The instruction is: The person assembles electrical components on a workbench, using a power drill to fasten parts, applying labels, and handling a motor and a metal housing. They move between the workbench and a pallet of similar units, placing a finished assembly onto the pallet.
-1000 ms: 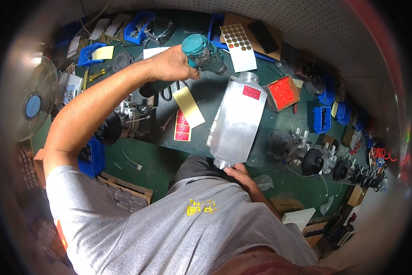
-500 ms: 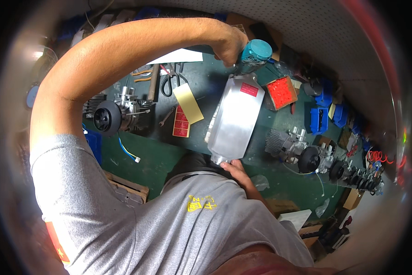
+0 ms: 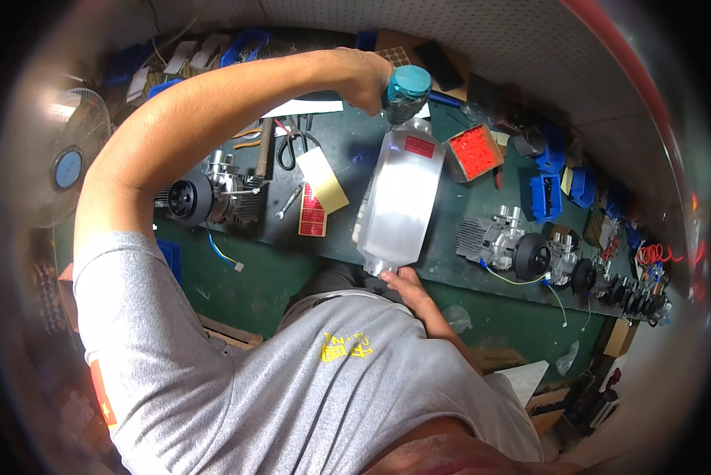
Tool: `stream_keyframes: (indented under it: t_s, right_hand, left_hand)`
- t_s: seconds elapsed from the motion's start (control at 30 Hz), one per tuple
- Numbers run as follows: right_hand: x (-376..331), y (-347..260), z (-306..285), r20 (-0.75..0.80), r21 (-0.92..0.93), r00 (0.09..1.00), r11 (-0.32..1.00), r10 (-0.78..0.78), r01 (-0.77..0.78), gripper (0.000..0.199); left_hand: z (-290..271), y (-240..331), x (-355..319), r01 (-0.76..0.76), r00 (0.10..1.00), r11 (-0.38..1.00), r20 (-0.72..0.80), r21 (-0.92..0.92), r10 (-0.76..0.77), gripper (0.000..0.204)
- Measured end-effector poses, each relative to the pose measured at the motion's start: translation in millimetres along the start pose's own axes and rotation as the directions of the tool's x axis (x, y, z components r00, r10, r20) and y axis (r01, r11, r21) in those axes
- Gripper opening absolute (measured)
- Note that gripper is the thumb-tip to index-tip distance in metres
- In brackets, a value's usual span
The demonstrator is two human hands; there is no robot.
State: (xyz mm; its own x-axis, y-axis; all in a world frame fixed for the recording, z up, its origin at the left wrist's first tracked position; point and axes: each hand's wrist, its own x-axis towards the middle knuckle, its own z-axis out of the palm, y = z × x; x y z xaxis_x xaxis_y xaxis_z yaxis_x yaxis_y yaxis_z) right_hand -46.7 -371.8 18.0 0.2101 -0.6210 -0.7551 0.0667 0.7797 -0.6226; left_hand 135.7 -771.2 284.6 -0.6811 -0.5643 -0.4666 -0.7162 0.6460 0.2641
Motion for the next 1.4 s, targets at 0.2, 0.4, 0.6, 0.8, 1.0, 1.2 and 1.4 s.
stream_keyframes:
  t_s: [0.2,0.4,0.6,0.8,1.0,1.2,1.4]
  right_hand:
    - [-5.1,-1.7,-5.1,0.006,0.027,1.000,1.000,-0.001,0.001,0.054]
    - [3.6,10.6,-35.7,0.045,-0.037,0.998,0.998,0.047,-0.045,0.045]
    - [-26.5,-20.2,-50.2,-0.189,-0.176,0.980,0.984,-0.062,0.028,0.051]
    - [-37.6,-77.0,-57.7,-0.462,-0.318,0.706,0.843,-0.537,0.433,0.035]
    - [31.3,-201.4,-51.0,-0.371,-0.465,0.448,0.580,-0.813,0.668,0.017]
    - [121.7,-282.1,-76.3,-0.185,-0.811,0.390,0.365,-0.902,0.458,0.038]
    - [164.9,-296.1,-91.7,-0.091,-0.869,0.594,0.355,-0.799,0.344,0.036]
  left_hand:
    - [10.6,5.0,-23.0,0.071,0.994,0.994,-0.082,-0.084,-0.078,0.033]
    - [31.3,6.0,-57.7,0.095,0.968,0.971,-0.208,-0.218,-0.142,0.036]
    - [102.3,17.9,-103.5,0.191,0.858,0.912,-0.389,-0.364,-0.335,0.038]
    - [258.5,-14.3,-97.1,0.077,0.771,0.863,-0.519,-0.499,-0.369,0.042]
    - [367.6,-5.3,-78.1,0.406,0.729,0.849,-0.441,-0.338,-0.524,0.061]
    - [417.2,-6.0,-73.3,0.431,0.698,0.863,-0.508,-0.265,-0.505,0.067]
    - [402.0,54.8,-112.1,0.268,0.642,0.804,-0.524,-0.532,-0.560,0.045]
